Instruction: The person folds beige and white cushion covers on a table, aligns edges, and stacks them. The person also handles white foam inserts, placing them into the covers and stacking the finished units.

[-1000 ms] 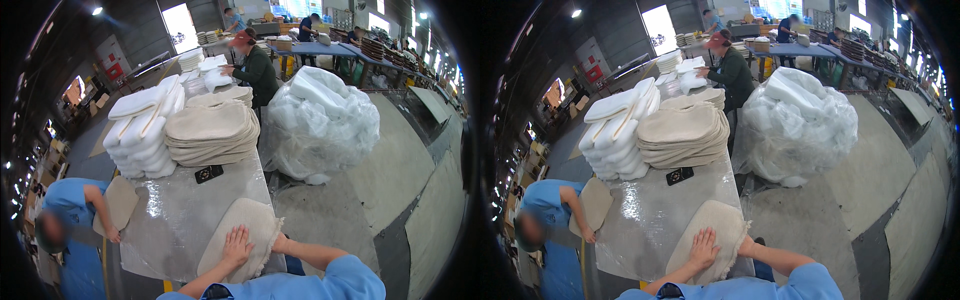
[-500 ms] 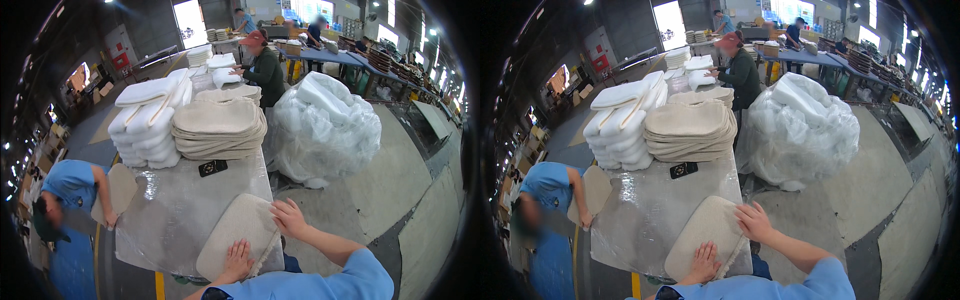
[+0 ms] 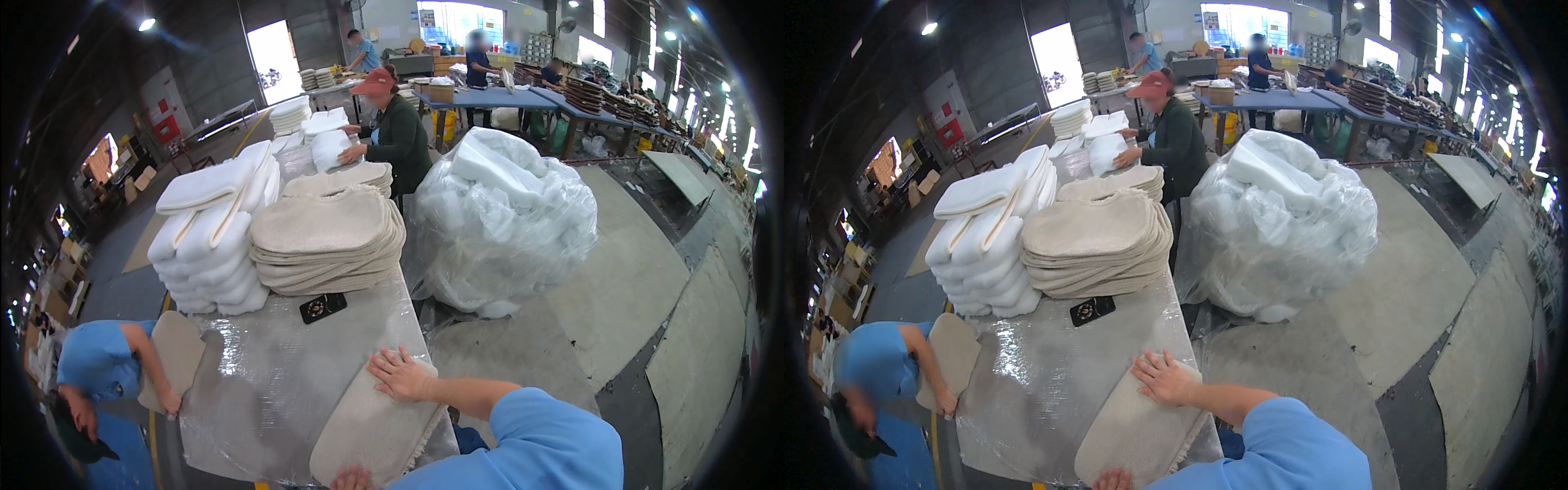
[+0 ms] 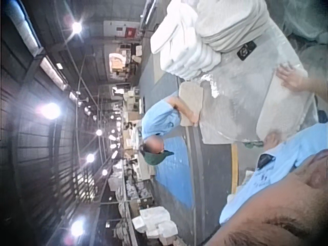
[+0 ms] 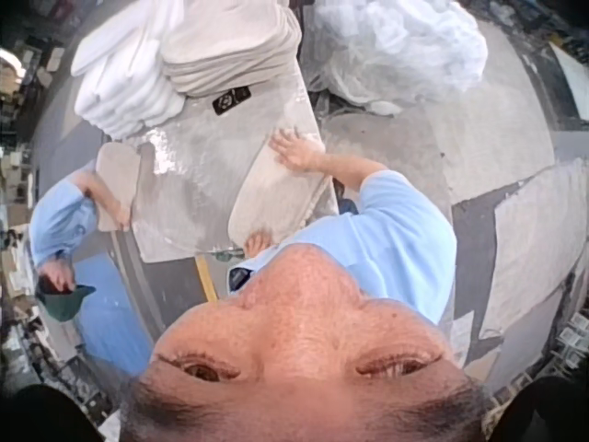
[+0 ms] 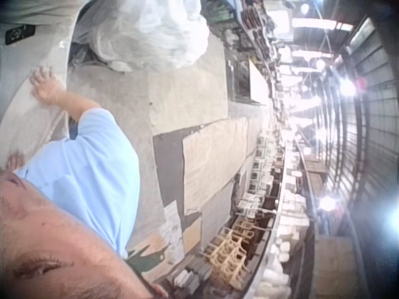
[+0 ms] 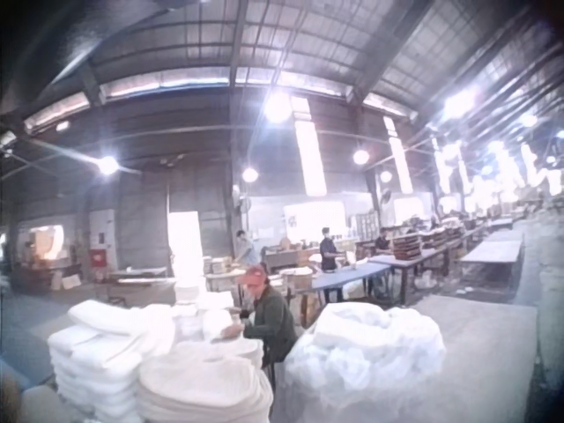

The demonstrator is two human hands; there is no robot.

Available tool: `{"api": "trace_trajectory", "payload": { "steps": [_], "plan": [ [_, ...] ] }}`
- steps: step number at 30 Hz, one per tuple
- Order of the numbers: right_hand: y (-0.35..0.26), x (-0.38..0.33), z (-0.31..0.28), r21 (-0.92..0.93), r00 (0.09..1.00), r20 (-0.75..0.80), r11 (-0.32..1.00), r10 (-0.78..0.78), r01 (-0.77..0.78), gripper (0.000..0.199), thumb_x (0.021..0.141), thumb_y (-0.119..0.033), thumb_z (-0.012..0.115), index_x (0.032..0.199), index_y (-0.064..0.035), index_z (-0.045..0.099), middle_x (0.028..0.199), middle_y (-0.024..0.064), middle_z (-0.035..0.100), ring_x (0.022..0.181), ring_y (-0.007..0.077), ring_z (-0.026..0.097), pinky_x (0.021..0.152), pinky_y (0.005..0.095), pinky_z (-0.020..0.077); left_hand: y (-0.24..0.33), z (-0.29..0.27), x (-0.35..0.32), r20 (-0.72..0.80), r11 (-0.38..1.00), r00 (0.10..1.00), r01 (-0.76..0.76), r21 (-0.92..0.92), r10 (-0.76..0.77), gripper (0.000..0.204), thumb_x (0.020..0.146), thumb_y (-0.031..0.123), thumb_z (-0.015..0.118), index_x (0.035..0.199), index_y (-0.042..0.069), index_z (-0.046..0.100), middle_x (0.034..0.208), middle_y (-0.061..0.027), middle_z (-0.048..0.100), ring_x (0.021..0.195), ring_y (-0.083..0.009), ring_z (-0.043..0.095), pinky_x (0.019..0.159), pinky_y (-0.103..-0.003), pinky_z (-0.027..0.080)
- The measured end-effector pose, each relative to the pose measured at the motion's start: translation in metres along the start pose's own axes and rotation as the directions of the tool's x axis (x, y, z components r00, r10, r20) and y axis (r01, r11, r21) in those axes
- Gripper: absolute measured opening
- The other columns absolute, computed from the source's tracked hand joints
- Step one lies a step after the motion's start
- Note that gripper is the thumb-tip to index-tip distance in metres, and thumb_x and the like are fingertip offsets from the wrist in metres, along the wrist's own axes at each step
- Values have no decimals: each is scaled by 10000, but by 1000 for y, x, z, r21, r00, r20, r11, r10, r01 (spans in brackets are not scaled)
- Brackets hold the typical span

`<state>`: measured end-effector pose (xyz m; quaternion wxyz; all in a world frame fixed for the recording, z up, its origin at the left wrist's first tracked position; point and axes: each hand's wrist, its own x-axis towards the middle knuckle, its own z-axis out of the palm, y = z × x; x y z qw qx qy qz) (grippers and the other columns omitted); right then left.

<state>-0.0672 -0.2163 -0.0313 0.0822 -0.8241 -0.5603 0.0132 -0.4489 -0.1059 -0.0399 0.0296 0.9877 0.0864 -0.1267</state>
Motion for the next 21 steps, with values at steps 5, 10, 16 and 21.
{"api": "trace_trajectory", "payload": {
  "steps": [5,10,16,21],
  "plan": [
    [-2,2,-9,33,998,66,999,-5,3,728,1120,-598,384,1704,-164,341,1787,109,273,1656,397,185,1295,705,154,-28,6,-30,-65,987,985,156,-26,-158,664,1070,456,525,1645,131,460,1648,-198,473,1455,-388,503,1215,-558,393],
    [-18,-2,-20,-12,987,131,995,-93,95,812,1091,-656,405,1722,-158,292,1796,150,234,1661,420,160,1298,704,131,-24,9,-6,-34,790,878,412,-455,-478,675,1072,449,521,1640,92,450,1642,-218,475,1458,-402,499,1218,-549,394],
    [-117,-30,1,158,910,181,925,-372,346,881,1081,-678,393,1736,-111,231,1808,163,193,1674,415,120,1303,691,130,-19,2,35,335,-358,695,119,-926,-636,690,1075,441,516,1634,45,438,1634,-243,478,1461,-419,495,1222,-539,396],
    [-155,-53,18,282,865,83,845,-494,455,853,1099,-651,377,1728,-93,235,1805,164,199,1675,407,128,1309,679,128,-26,7,39,352,-584,711,-102,-805,-609,704,1077,434,513,1629,5,427,1627,-264,481,1464,-433,492,1226,-531,398]
  ]
}}
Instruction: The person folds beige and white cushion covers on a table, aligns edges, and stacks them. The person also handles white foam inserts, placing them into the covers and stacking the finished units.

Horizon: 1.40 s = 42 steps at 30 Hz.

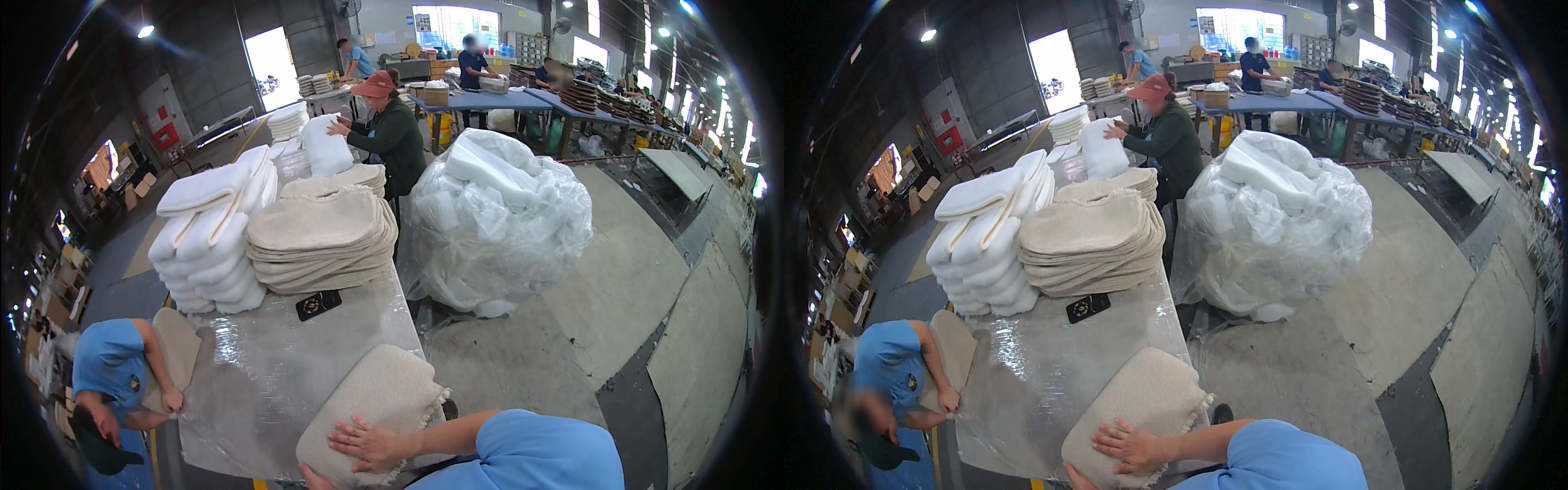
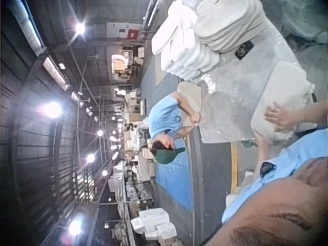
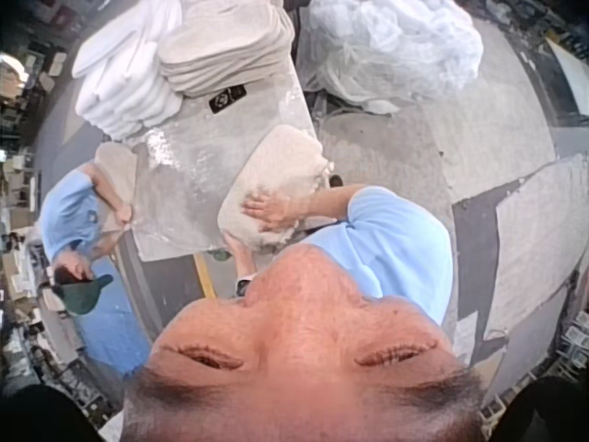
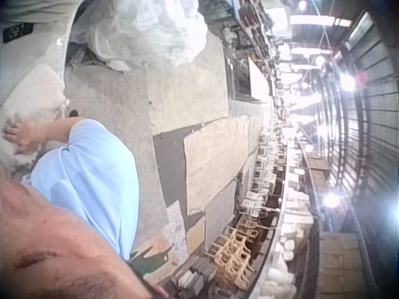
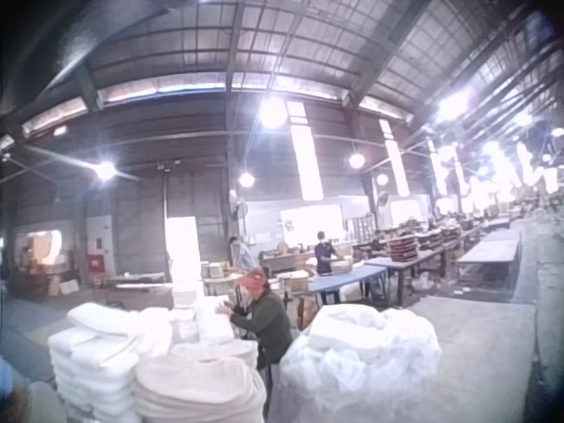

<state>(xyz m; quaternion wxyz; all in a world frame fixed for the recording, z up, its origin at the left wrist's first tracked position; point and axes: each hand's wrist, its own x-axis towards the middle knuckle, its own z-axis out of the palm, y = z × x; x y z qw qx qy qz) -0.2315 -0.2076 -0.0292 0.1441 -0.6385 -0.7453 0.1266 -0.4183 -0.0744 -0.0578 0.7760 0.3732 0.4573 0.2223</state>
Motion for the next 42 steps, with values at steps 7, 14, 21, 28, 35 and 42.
{"api": "trace_trajectory", "payload": {
  "steps": [7,14,21,28,35,42],
  "plan": [
    [-19,1,16,247,945,182,943,-271,223,734,1105,-545,425,1653,-58,383,1741,202,346,1619,401,305,1294,690,165,19,-12,3,-9,388,936,-137,911,353,751,1046,442,576,1619,-22,434,1601,-326,478,1456,-446,501,1233,-513,392],
    [98,-1,-65,-101,881,-303,907,363,-408,683,1092,-535,496,1637,-128,438,1712,168,400,1608,399,323,1277,722,178,-8,44,-23,369,-336,844,-243,910,388,721,1034,381,575,1645,30,420,1706,-259,352,1577,-508,297,1285,-653,193],
    [114,-15,-54,-220,915,-158,890,371,-399,754,1072,-575,506,1682,-151,377,1767,158,299,1650,402,207,1286,715,148,-12,30,-34,658,-504,683,-466,727,317,742,1014,445,601,1634,59,471,1646,-321,417,1478,-633,354,1190,-790,247],
    [121,-15,-52,-219,924,-175,901,340,-374,796,1020,-569,573,1673,-151,394,1742,162,330,1628,419,243,1252,733,189,-12,26,-31,754,-601,636,-542,587,164,756,987,493,603,1652,155,478,1721,-256,348,1493,-624,329,1197,-807,215],
    [126,-15,-43,-221,924,-181,902,336,-371,779,1033,-554,560,1677,-151,389,1742,164,329,1625,433,241,1241,744,190,-10,36,-33,741,-477,626,-588,654,244,768,965,496,629,1653,189,479,1745,-203,333,1510,-617,301,1213,-804,190],
    [123,-15,-47,-185,919,-176,905,352,-382,757,1053,-544,544,1683,-158,380,1737,157,341,1626,417,244,1252,730,188,-8,34,-36,710,-471,682,-576,668,173,767,978,499,602,1660,179,462,1748,-219,319,1517,-634,274,1203,-812,184]
  ]
}}
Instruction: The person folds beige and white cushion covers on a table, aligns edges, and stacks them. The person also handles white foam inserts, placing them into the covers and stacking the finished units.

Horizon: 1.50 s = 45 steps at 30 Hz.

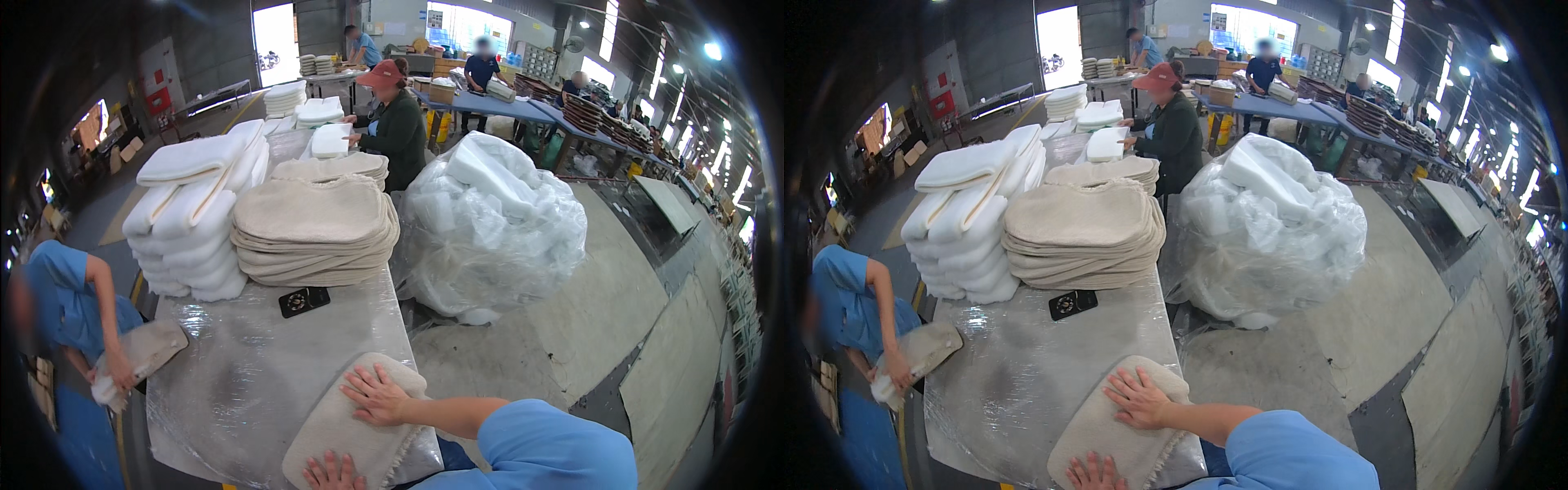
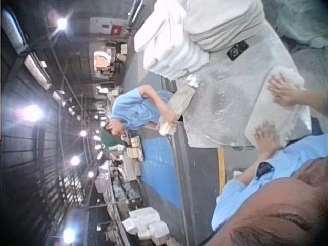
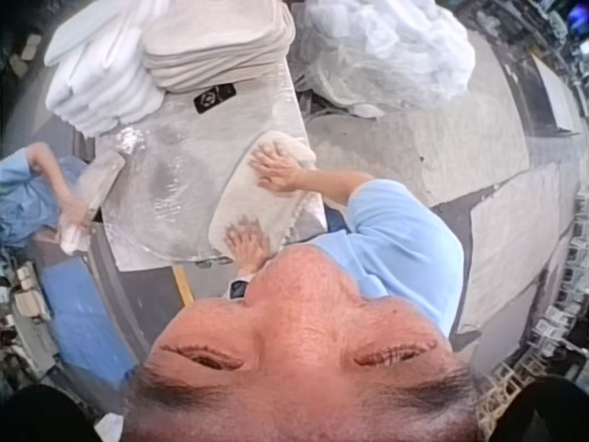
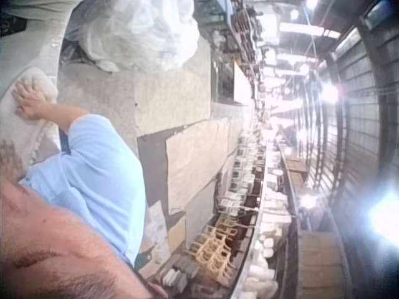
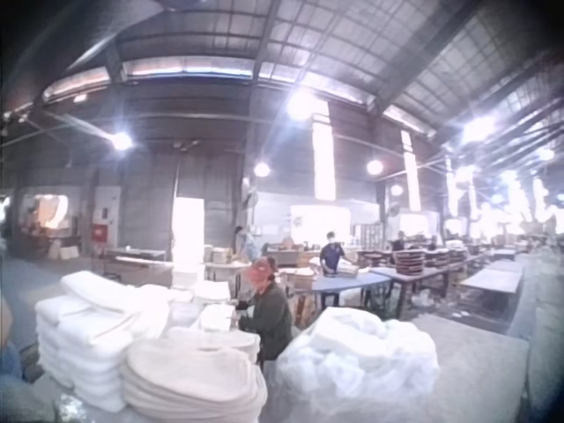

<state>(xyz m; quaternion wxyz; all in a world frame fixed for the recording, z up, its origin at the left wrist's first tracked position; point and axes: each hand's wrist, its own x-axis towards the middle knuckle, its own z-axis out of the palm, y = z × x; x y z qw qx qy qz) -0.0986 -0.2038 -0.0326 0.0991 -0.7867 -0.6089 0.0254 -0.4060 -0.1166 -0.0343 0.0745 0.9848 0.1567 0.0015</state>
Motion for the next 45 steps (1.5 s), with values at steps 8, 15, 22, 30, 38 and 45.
{"api": "trace_trajectory", "payload": {
  "steps": [8,15,22,30,38,45],
  "plan": [
    [-2,-3,-7,-23,1000,-13,1000,-2,2,757,1061,-541,534,1688,-150,369,1738,154,343,1633,408,236,1264,723,177,5,-3,2,-122,1000,992,-24,18,26,746,996,502,580,1652,163,470,1733,-236,341,1507,-643,287,1199,-806,194],
    [3,-4,-12,1,1000,18,1000,11,-11,750,1062,-547,521,1676,-135,395,1745,158,335,1635,405,231,1269,715,168,0,-8,12,-125,985,987,-115,-125,99,731,1002,467,588,1640,126,481,1700,-231,401,1509,-547,369,1213,-730,280],
    [4,-2,-6,51,1000,0,999,10,-10,743,1062,-548,520,1658,-114,425,1741,167,343,1628,410,243,1272,703,176,9,-5,126,73,947,979,203,-250,-190,676,1078,365,498,1638,-5,421,1736,-203,370,1634,-454,239,1329,-617,101],
    [18,2,3,79,998,-54,996,-26,30,702,1061,-507,542,1651,-140,441,1742,153,350,1629,407,250,1260,711,186,46,0,136,0,958,966,258,-129,-260,674,1050,381,526,1623,33,457,1720,-230,373,1607,-501,262,1286,-694,171],
    [18,1,3,163,999,-44,986,-21,27,686,1074,-485,535,1673,-178,403,1747,141,347,1641,380,250,1262,718,176,38,9,9,-153,999,988,28,36,-22,620,1028,330,587,1563,24,524,1505,-279,572,1399,-493,520,1122,-688,421],
    [18,2,-4,216,999,35,976,-16,8,691,1081,-476,519,1677,-155,382,1751,146,330,1645,386,234,1279,708,156,41,20,9,-203,969,954,239,64,-221,613,1027,335,593,1549,18,536,1495,-290,575,1391,-496,525,1115,-690,425]
  ]
}}
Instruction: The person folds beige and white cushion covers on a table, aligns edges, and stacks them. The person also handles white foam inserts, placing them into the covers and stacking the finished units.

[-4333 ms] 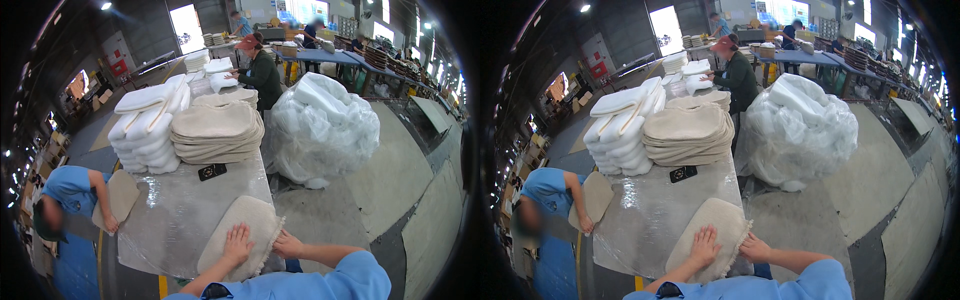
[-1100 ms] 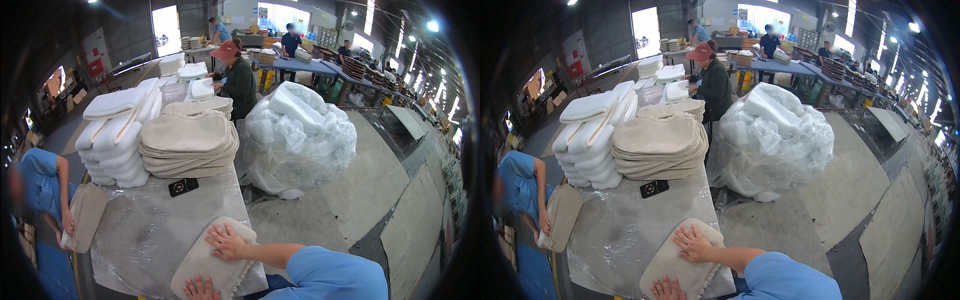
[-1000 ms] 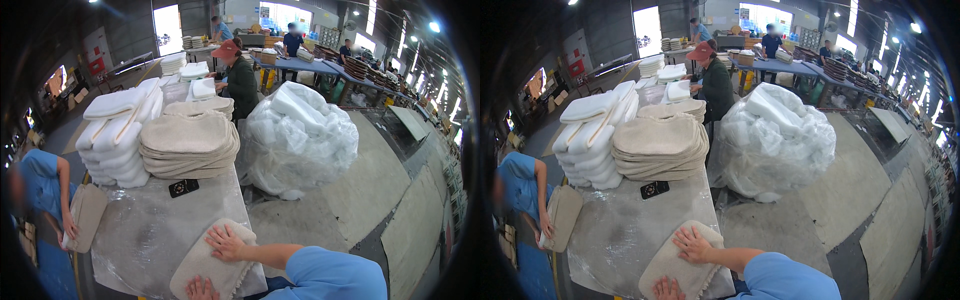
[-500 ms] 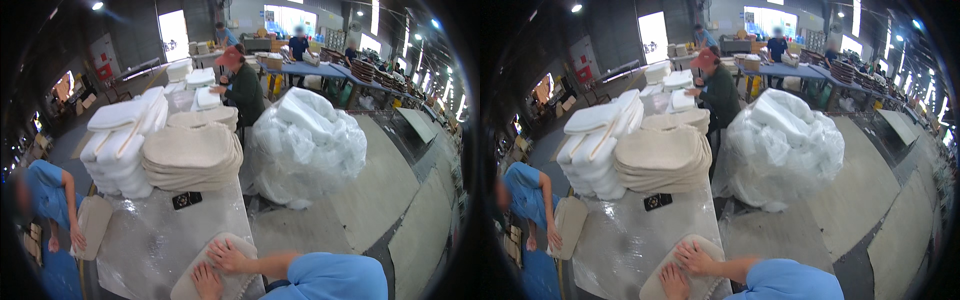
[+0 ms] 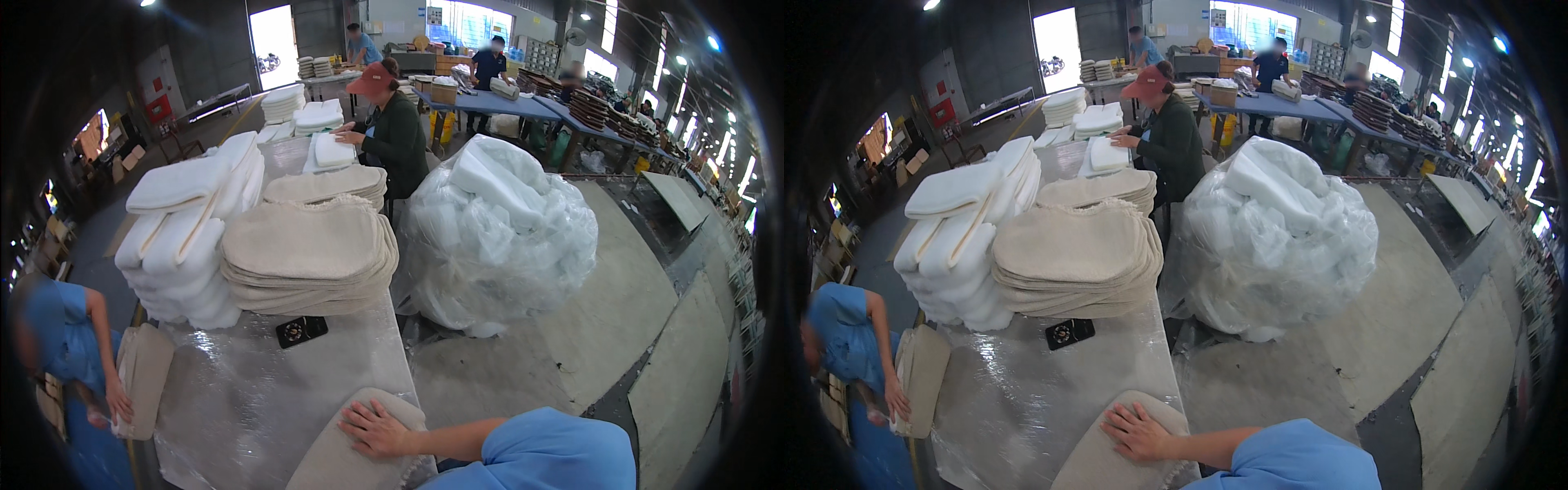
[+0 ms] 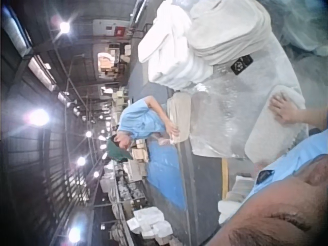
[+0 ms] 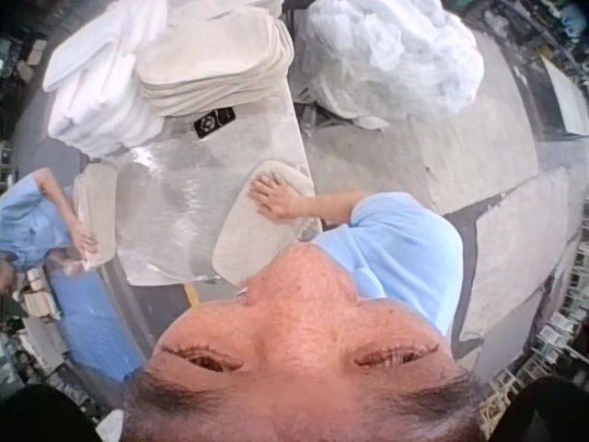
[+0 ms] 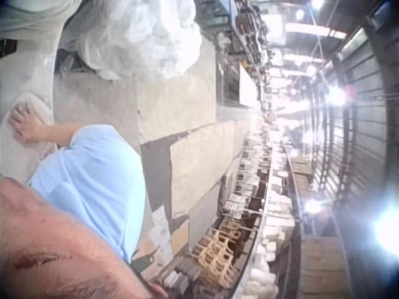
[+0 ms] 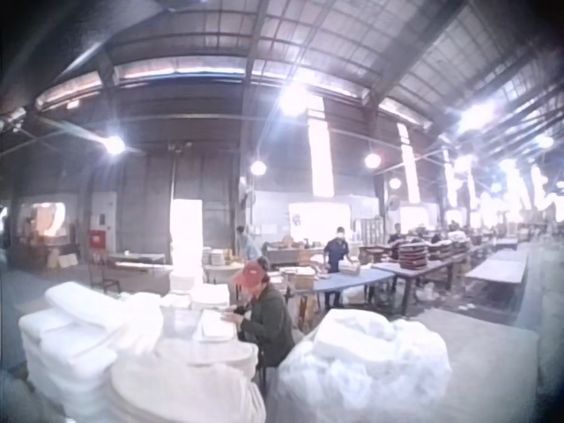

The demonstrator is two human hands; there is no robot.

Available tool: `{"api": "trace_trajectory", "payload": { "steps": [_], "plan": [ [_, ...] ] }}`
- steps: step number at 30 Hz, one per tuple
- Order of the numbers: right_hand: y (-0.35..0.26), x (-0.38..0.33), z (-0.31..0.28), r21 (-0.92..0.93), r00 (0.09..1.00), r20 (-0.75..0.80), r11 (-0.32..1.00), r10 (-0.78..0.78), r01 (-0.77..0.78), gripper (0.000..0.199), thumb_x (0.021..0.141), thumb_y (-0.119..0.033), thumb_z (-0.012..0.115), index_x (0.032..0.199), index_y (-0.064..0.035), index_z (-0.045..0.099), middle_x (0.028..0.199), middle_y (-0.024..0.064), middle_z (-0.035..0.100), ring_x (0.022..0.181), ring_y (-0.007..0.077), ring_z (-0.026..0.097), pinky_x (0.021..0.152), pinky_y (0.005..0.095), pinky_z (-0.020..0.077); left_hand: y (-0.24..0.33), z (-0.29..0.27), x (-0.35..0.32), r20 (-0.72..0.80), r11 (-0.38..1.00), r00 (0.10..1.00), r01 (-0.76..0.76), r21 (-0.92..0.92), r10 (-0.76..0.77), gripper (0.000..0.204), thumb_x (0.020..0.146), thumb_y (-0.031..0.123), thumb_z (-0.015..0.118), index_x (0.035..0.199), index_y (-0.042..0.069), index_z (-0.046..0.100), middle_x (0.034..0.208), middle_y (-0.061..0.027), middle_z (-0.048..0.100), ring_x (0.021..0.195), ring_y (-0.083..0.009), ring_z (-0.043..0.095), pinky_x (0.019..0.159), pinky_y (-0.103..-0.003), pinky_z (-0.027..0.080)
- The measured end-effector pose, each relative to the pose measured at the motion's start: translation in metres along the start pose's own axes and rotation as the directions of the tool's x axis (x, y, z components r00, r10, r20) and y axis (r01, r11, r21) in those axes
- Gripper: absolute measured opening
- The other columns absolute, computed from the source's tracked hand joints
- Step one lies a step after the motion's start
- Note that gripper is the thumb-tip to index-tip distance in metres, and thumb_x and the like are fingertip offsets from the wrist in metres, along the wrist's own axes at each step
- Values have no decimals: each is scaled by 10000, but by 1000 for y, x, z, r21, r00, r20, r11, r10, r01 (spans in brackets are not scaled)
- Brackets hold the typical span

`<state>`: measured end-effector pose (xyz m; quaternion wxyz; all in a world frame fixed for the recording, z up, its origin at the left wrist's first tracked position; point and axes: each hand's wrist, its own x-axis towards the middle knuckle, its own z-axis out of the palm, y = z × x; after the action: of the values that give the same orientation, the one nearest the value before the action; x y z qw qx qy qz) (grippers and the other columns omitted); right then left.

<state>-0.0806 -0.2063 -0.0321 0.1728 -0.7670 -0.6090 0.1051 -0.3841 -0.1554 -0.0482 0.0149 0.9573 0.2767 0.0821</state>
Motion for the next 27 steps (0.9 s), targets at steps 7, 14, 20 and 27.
{"api": "trace_trajectory", "payload": {
  "steps": [7,14,20,27],
  "plan": [
    [-25,19,-6,-85,972,232,995,-31,52,716,1094,-515,480,1679,-116,373,1772,157,279,1664,387,159,1295,688,134,-5,1,7,-10,997,997,80,8,-80,606,1026,340,599,1534,13,548,1485,-301,578,1382,-500,531,1108,-692,429],
    [-121,-6,78,147,687,-96,672,-720,725,791,903,-628,658,1492,-105,581,1584,220,499,1493,452,420,1109,698,371,-16,0,10,-57,982,981,187,13,-186,600,1025,345,605,1519,7,560,1475,-311,581,1373,-504,536,1101,-694,432],
    [-120,-23,28,772,742,-56,443,-668,457,334,954,-361,709,1198,-173,840,1194,110,787,1070,347,705,900,512,528,-45,7,7,-360,840,761,512,-177,-540,595,1025,349,610,1506,2,571,1467,-321,583,1365,-507,541,1094,-696,436],
    [35,19,-47,-126,995,24,987,-99,101,673,1076,-429,559,1649,-113,405,1761,176,313,1643,399,244,1264,688,248,12,-14,46,-74,966,970,237,101,-231,637,1011,406,641,1503,6,575,1525,-369,524,1395,-552,504,1118,-708,410]
  ]
}}
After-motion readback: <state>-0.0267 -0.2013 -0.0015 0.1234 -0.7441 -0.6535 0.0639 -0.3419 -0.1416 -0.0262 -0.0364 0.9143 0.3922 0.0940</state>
